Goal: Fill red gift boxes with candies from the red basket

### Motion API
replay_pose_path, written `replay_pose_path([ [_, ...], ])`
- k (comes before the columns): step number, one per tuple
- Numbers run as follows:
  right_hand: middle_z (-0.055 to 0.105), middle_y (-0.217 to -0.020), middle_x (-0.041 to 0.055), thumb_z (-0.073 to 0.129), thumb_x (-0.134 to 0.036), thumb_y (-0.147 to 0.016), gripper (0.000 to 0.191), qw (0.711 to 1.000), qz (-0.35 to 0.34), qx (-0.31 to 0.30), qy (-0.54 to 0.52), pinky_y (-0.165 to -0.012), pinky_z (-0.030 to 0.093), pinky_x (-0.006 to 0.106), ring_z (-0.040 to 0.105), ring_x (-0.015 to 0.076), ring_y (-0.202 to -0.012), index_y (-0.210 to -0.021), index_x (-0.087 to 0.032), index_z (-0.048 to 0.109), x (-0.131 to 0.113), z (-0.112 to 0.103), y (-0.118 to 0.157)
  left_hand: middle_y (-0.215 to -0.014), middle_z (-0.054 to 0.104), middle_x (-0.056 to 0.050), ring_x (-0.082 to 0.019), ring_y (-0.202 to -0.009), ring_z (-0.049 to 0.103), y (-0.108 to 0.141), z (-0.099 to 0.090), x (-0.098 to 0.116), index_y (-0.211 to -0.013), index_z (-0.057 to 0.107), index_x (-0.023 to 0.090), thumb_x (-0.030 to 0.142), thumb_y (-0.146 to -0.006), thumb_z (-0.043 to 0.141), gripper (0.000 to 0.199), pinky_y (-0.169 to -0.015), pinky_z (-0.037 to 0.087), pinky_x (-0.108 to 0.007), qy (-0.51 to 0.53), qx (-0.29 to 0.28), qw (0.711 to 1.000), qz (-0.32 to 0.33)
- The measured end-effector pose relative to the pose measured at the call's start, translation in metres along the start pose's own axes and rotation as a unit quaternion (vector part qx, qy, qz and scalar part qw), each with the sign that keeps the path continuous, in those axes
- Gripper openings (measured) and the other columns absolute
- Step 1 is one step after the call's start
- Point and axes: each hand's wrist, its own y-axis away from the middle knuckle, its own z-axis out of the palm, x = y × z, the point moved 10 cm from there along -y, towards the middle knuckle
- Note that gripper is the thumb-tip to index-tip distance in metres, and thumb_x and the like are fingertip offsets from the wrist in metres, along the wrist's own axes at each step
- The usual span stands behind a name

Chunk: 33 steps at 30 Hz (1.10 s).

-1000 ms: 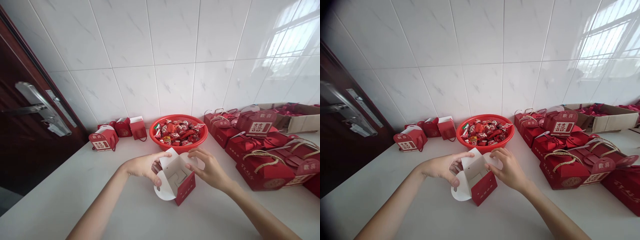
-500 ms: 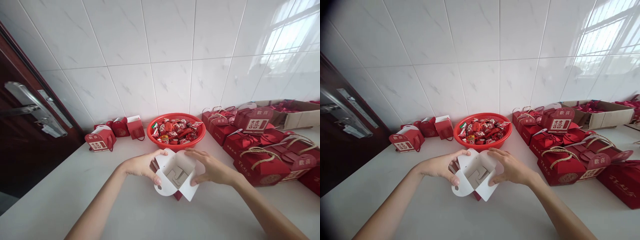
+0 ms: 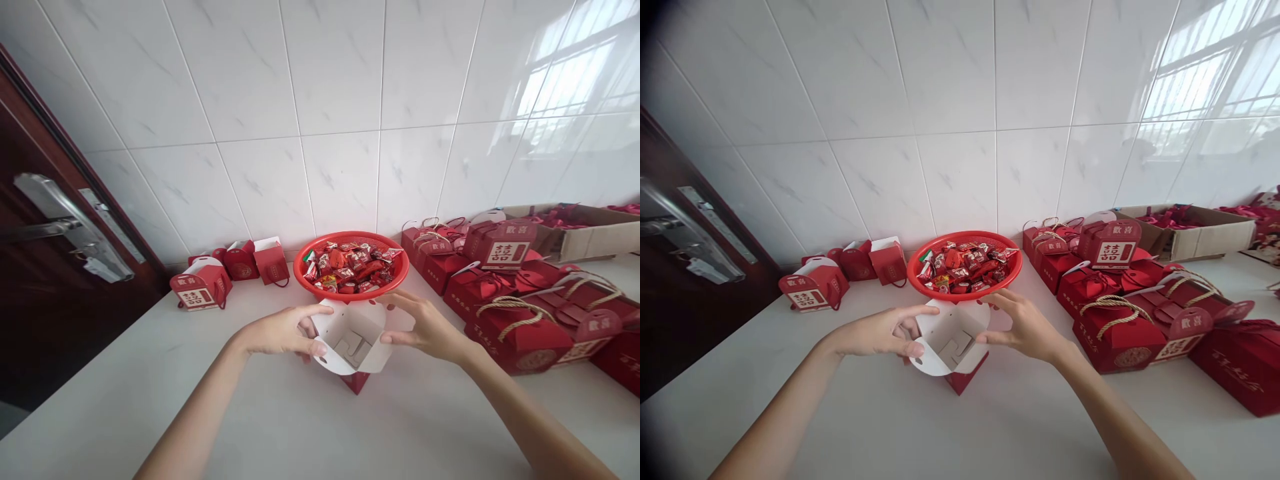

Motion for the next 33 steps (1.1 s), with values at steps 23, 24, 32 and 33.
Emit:
replay_pose_path([
  [23,0.074,-0.106,0.0127,0.076,-0.009,-0.063,0.05,0.988,0.095,-0.077,0.092,-0.077,0.047,0.033,0.068,0.0323,-0.098,-0.113,-0.017,0.07,0.046,0.067,-0.14,-0.076,0.063,-0.001,-0.015,-0.073,0.06,0.004,-0.042,0.034,-0.102,0.071,0.017,0.046,-0.081,0.069,0.037,-0.07,0.049,-0.028,0.01,0.212,0.965,0.156],
  [24,0.075,-0.103,0.0113,0.074,-0.009,-0.065,0.043,0.988,0.101,-0.074,0.089,-0.075,0.046,0.032,0.068,0.0309,-0.096,-0.107,-0.018,0.072,0.049,0.068,-0.141,-0.076,0.064,-0.001,-0.016,-0.073,0.06,0.002,-0.045,0.034,-0.101,0.072,0.016,0.045,-0.081,0.068,0.035,-0.072,0.05,-0.029,0.015,0.222,0.96,0.168],
  [32,0.072,-0.08,0.0041,0.055,-0.009,-0.077,0.016,0.988,0.145,0.051,-0.018,-0.072,0.043,0.029,0.065,0.0215,-0.08,-0.071,-0.02,0.065,0.064,0.039,-0.139,-0.106,0.076,-0.009,-0.024,-0.094,0.07,-0.038,-0.087,0.046,-0.102,0.075,0.018,0.033,-0.081,0.062,0.029,-0.088,0.054,-0.037,-0.067,0.331,0.921,0.194],
  [33,0.071,-0.077,0.0034,0.055,-0.011,-0.078,0.015,0.985,0.15,0.073,-0.039,-0.071,0.043,0.029,0.065,0.021,-0.078,-0.071,-0.02,0.064,0.065,0.034,-0.138,-0.108,0.076,-0.009,-0.025,-0.097,0.07,-0.047,-0.091,0.046,-0.103,0.075,0.018,0.031,-0.08,0.063,0.029,-0.09,0.054,-0.037,-0.096,0.334,0.921,0.178],
])
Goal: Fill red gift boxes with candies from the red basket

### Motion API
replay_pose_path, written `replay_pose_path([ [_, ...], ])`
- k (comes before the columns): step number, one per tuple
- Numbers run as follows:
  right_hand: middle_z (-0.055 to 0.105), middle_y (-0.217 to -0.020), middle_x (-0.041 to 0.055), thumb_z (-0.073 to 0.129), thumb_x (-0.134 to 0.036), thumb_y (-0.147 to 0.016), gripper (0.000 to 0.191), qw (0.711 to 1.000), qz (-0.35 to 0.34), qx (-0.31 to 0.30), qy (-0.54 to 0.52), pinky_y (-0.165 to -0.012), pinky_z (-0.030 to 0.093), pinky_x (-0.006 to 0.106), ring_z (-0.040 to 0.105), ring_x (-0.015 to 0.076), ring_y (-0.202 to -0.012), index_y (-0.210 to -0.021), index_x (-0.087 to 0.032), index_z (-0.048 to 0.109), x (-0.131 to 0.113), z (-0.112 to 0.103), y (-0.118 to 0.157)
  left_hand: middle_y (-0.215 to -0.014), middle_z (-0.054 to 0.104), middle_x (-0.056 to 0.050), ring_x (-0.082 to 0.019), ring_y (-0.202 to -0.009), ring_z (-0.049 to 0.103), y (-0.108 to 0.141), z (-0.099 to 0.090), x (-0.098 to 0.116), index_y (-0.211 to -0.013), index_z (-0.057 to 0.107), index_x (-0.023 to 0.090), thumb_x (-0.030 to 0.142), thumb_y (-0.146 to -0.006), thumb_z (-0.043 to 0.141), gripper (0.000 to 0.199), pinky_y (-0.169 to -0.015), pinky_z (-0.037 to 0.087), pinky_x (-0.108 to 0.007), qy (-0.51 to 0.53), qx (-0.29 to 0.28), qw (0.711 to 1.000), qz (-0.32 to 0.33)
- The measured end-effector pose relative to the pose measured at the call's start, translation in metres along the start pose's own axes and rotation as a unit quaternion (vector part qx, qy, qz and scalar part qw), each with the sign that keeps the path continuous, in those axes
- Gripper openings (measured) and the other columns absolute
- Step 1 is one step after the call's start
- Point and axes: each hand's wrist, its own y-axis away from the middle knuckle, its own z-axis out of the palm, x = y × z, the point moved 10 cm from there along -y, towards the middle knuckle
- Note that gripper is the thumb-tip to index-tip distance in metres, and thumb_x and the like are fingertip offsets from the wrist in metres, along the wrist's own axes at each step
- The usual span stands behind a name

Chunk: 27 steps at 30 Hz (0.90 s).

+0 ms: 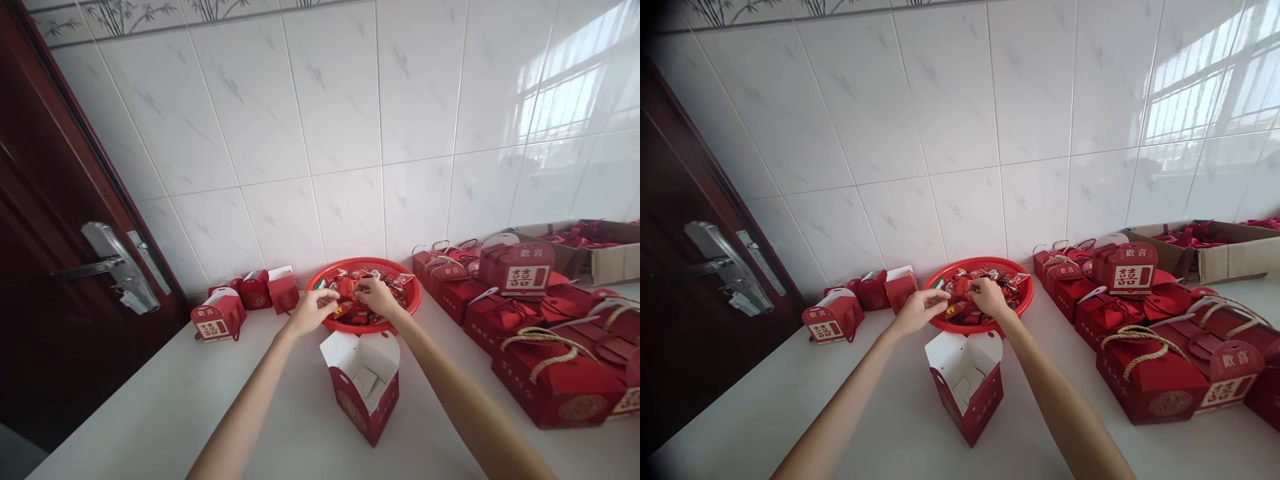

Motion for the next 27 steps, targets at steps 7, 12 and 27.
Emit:
replay_pose_path([
  [7,0.069,-0.08,0.0027,0.055,-0.026,-0.077,0.009,0.978,0.032,0.124,-0.166,-0.072,0.047,0.034,0.063,0.0212,-0.074,-0.077,-0.022,0.062,0.012,-0.024,0.005,-0.087,0.078,-0.005,-0.03,-0.087,0.072,-0.036,0.03,-0.016,-0.093,0.078,0.022,0.023,-0.051,0.086,0.043,-0.076,0.056,-0.034,-0.108,-0.077,0.991,-0.032],
  [12,0.069,-0.082,0.0037,0.059,-0.03,-0.073,0.012,0.946,0.079,0.138,-0.281,-0.063,0.05,0.035,0.064,0.0203,-0.066,-0.081,-0.022,0.061,0.027,-0.022,0.009,-0.101,0.077,-0.008,-0.027,-0.097,0.072,-0.041,0.025,-0.02,-0.109,0.074,0.021,0.012,-0.072,0.07,0.038,-0.087,0.055,-0.035,-0.131,0.004,0.991,-0.042],
  [27,0.065,-0.067,-0.0015,0.077,-0.026,-0.054,0.032,0.875,0.13,0.127,-0.448,-0.059,0.051,0.032,0.063,0.0183,-0.06,-0.08,-0.02,0.06,0.034,-0.018,0.017,-0.09,0.068,-0.006,-0.021,-0.085,0.068,-0.039,-0.011,-0.021,-0.098,0.068,0.017,0.0,-0.074,0.055,0.032,-0.082,0.055,-0.036,-0.171,0.185,0.967,-0.034],
])
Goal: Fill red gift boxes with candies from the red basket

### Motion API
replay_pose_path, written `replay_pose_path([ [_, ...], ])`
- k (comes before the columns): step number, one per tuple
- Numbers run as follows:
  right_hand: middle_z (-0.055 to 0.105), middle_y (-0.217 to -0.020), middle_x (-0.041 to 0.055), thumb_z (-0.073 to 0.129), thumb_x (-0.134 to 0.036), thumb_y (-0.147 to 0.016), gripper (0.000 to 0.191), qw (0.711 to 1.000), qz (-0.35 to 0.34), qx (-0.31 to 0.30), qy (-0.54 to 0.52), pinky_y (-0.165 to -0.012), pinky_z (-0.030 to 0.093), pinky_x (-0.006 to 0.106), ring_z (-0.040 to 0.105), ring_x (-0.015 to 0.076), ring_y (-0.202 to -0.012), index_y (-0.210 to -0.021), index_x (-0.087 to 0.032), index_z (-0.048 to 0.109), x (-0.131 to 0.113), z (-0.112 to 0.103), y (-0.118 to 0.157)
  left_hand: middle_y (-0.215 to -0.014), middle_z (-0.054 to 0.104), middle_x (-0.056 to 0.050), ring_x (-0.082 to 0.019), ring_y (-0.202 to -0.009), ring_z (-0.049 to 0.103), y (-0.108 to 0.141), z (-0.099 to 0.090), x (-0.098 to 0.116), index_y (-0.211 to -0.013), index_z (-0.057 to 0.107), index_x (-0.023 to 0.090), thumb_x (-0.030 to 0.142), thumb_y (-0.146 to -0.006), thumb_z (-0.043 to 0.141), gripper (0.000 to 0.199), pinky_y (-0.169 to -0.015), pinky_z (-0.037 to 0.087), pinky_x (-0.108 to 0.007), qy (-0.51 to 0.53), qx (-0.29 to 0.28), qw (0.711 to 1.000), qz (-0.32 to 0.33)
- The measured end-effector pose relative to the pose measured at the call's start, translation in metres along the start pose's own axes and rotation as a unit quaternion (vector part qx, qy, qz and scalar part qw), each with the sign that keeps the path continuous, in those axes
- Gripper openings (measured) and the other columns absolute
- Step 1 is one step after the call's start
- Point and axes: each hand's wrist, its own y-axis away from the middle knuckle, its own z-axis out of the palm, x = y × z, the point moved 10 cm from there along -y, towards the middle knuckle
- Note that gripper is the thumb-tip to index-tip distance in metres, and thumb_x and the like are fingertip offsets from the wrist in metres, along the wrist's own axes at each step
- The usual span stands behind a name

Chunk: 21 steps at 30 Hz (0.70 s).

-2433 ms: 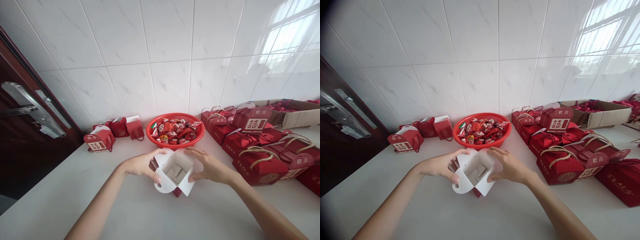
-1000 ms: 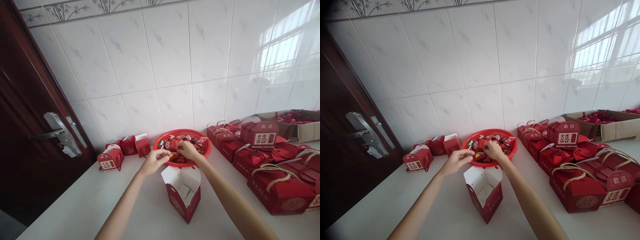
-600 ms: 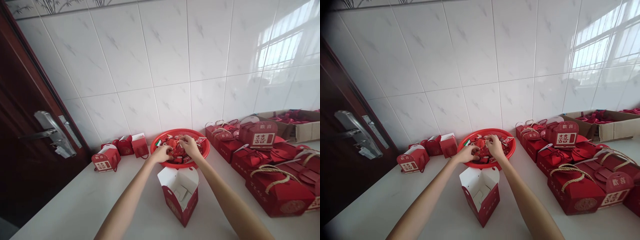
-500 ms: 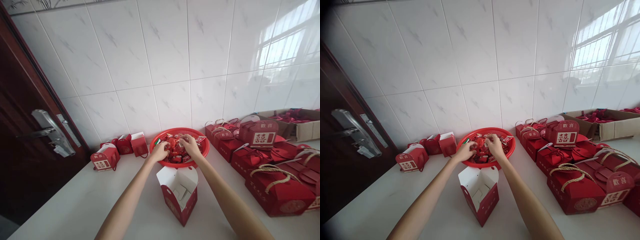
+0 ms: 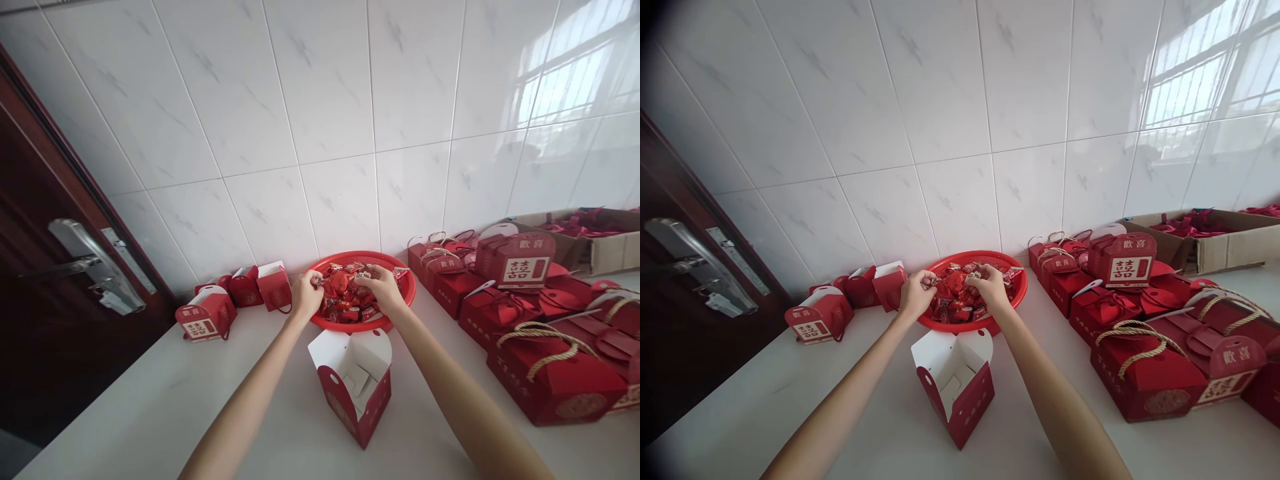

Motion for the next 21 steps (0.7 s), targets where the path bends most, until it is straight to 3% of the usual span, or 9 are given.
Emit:
replay_pose_path([
  [3,0.063,-0.063,-0.002,0.075,-0.029,-0.055,0.025,1.0,-0.01,0.005,-0.004,-0.058,0.048,0.031,0.059,0.0172,-0.06,-0.074,-0.02,0.061,-0.002,-0.002,0.0,-0.09,0.069,-0.005,-0.019,-0.082,0.067,0.002,0.006,0.022,-0.095,0.07,0.019,0.002,-0.077,0.051,0.032,-0.081,0.053,-0.032,-0.003,-0.048,0.997,0.057],
  [6,0.056,-0.056,-0.0039,0.071,-0.032,-0.059,0.021,0.999,-0.023,0.029,0.001,-0.053,0.042,0.028,0.051,0.0141,-0.055,-0.065,-0.02,0.055,-0.001,-0.008,-0.004,-0.088,0.073,-0.002,-0.019,-0.079,0.067,0.014,0.027,0.052,-0.087,0.073,0.024,0.011,-0.073,0.063,0.021,-0.076,0.051,-0.028,0.001,-0.157,0.979,0.128],
  [9,0.049,-0.052,-0.0061,0.07,-0.035,-0.062,0.025,0.998,-0.031,0.059,0.006,-0.05,0.037,0.026,0.044,0.0116,-0.052,-0.061,-0.021,0.049,0.003,-0.016,-0.008,-0.066,0.069,0.0,-0.021,-0.067,0.066,0.027,0.046,0.066,-0.069,0.071,0.026,0.028,-0.067,0.073,0.004,-0.066,0.048,-0.028,-0.015,-0.257,0.955,0.149],
  [11,0.048,-0.053,-0.0063,0.069,-0.036,-0.063,0.026,0.997,-0.033,0.07,0.009,-0.05,0.036,0.026,0.043,0.0117,-0.052,-0.061,-0.022,0.047,0.005,-0.018,-0.01,-0.055,0.063,0.0,-0.021,-0.057,0.062,0.03,0.054,0.066,-0.06,0.067,0.026,0.035,-0.063,0.075,0.012,-0.059,0.045,-0.028,-0.034,-0.299,0.943,0.143],
  [16,0.051,-0.057,-0.0049,0.067,-0.035,-0.063,0.024,0.997,-0.033,0.072,0.015,-0.052,0.039,0.027,0.046,0.0133,-0.055,-0.064,-0.023,0.046,0.006,-0.018,-0.01,-0.054,0.062,0.0,-0.021,-0.054,0.06,0.025,0.066,0.056,-0.051,0.06,0.025,0.023,-0.048,0.075,0.015,-0.056,0.043,-0.028,-0.068,-0.344,0.928,0.124],
  [21,0.051,-0.06,-0.0043,0.065,-0.035,-0.063,0.024,0.996,-0.041,0.08,0.021,-0.055,0.038,0.027,0.046,0.0134,-0.058,-0.064,-0.023,0.044,0.001,-0.019,-0.008,-0.057,0.065,-0.002,-0.03,-0.076,0.068,0.019,0.074,0.052,-0.054,0.059,0.026,0.013,-0.045,0.071,0.019,-0.074,0.049,-0.034,-0.08,-0.323,0.937,0.104],
])
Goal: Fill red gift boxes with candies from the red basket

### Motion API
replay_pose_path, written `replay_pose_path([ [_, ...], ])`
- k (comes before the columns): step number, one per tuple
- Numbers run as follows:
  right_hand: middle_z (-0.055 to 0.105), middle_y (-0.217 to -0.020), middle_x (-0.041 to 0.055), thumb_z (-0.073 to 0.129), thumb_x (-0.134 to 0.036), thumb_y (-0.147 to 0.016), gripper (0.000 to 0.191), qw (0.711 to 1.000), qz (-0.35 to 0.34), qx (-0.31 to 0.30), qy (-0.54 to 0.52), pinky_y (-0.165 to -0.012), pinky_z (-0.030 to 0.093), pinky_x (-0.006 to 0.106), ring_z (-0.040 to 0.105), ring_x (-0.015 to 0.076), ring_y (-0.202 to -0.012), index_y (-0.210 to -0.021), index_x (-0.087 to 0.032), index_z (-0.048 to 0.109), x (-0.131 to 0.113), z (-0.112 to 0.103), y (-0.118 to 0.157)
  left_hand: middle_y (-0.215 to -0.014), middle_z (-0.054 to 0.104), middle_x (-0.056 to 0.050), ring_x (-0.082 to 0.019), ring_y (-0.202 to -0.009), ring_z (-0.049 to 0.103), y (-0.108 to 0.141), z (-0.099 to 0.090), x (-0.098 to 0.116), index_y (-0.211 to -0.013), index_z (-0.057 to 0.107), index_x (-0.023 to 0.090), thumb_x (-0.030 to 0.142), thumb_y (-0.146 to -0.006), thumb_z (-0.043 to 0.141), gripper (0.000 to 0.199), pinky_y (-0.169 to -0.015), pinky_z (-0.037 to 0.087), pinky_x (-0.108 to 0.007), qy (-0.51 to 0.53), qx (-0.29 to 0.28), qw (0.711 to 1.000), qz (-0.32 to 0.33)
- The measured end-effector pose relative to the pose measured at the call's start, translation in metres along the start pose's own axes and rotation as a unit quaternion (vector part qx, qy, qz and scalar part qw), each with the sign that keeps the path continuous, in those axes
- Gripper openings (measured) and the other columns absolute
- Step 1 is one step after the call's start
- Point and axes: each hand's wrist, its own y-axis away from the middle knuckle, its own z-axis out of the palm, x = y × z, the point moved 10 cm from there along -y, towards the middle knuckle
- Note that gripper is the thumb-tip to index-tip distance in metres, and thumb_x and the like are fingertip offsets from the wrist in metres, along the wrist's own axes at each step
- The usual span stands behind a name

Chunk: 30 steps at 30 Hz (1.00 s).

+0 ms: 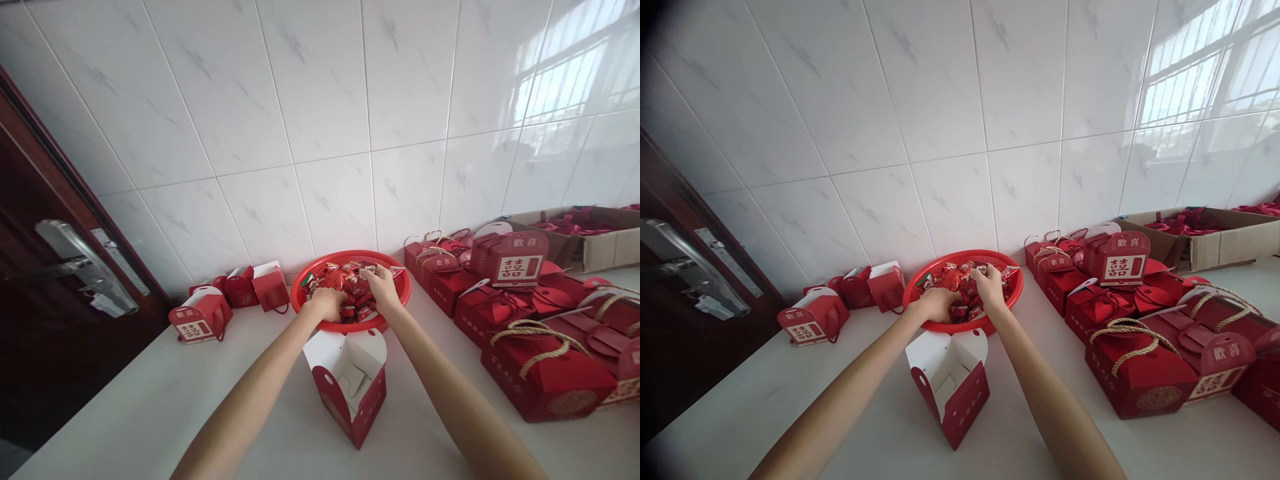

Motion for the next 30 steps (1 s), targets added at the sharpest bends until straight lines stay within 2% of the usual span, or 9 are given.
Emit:
replay_pose_path([
  [4,0.048,-0.059,-0.0054,0.064,-0.033,-0.063,0.024,1.0,-0.003,0.001,0.0,-0.054,0.036,0.027,0.042,0.0123,-0.057,-0.063,-0.023,0.042,-0.002,0.0,0.001,-0.06,0.066,-0.004,-0.035,-0.083,0.07,0.003,-0.003,-0.003,-0.053,0.061,0.025,0.011,-0.049,0.071,0.018,-0.082,0.049,-0.04,0.038,0.027,0.999,-0.01],
  [8,0.047,-0.058,-0.006,0.064,-0.032,-0.064,0.022,1.0,-0.001,-0.002,-0.004,-0.054,0.036,0.027,0.042,0.0124,-0.056,-0.064,-0.023,0.043,-0.001,0.001,0.001,-0.071,0.073,-0.003,-0.029,-0.082,0.071,0.004,-0.015,-0.013,-0.069,0.073,0.025,0.014,-0.061,0.068,0.015,-0.083,0.051,-0.037,0.13,0.075,0.989,-0.012],
  [13,0.052,-0.059,-0.0047,0.065,-0.032,-0.065,0.021,1.0,0.005,0.001,-0.008,-0.054,0.039,0.028,0.047,0.014,-0.057,-0.064,-0.023,0.045,0.002,0.0,0.0,-0.097,0.078,-0.005,-0.022,-0.092,0.072,0.003,-0.029,-0.034,-0.097,0.077,0.02,0.018,-0.079,0.052,0.031,-0.081,0.056,-0.032,0.278,0.162,0.946,-0.035],
  [16,0.057,-0.062,-0.0024,0.065,-0.032,-0.066,0.02,1.0,0.008,0.002,-0.015,-0.055,0.043,0.029,0.053,0.0162,-0.059,-0.066,-0.023,0.047,0.004,0.001,0.0,-0.097,0.078,-0.006,-0.022,-0.089,0.073,0.005,-0.029,-0.042,-0.099,0.077,0.018,0.021,-0.081,0.053,0.03,-0.076,0.057,-0.031,0.343,0.185,0.919,-0.049],
  [22,0.066,-0.075,0.0014,0.063,-0.034,-0.069,0.017,0.998,-0.005,0.046,-0.039,-0.066,0.052,0.033,0.063,0.0214,-0.074,-0.073,-0.024,0.05,0.003,-0.008,-0.002,-0.113,0.076,-0.007,-0.022,-0.103,0.07,0.011,-0.036,-0.043,-0.101,0.073,0.018,0.021,-0.081,0.059,0.025,-0.089,0.055,-0.032,0.409,0.236,0.88,-0.045],
  [26,0.064,-0.08,0.0019,0.055,-0.038,-0.075,0.016,0.993,-0.016,0.102,-0.058,-0.069,0.054,0.033,0.064,0.0207,-0.076,-0.079,-0.026,0.045,0.003,-0.024,-0.005,-0.107,0.076,-0.007,-0.021,-0.1,0.07,0.015,-0.041,-0.047,-0.095,0.071,0.017,0.022,-0.081,0.058,0.02,-0.088,0.055,-0.031,0.423,0.272,0.863,-0.051],
  [30,0.058,-0.075,0.0004,0.05,-0.042,-0.077,0.019,0.987,-0.023,0.147,-0.054,-0.065,0.053,0.032,0.061,0.0194,-0.073,-0.08,-0.027,0.039,0.008,-0.041,-0.01,-0.087,0.075,-0.004,-0.02,-0.085,0.069,0.021,-0.042,-0.058,-0.084,0.068,0.018,0.022,-0.078,0.056,0.014,-0.076,0.054,-0.029,0.415,0.304,0.853,-0.083],
])
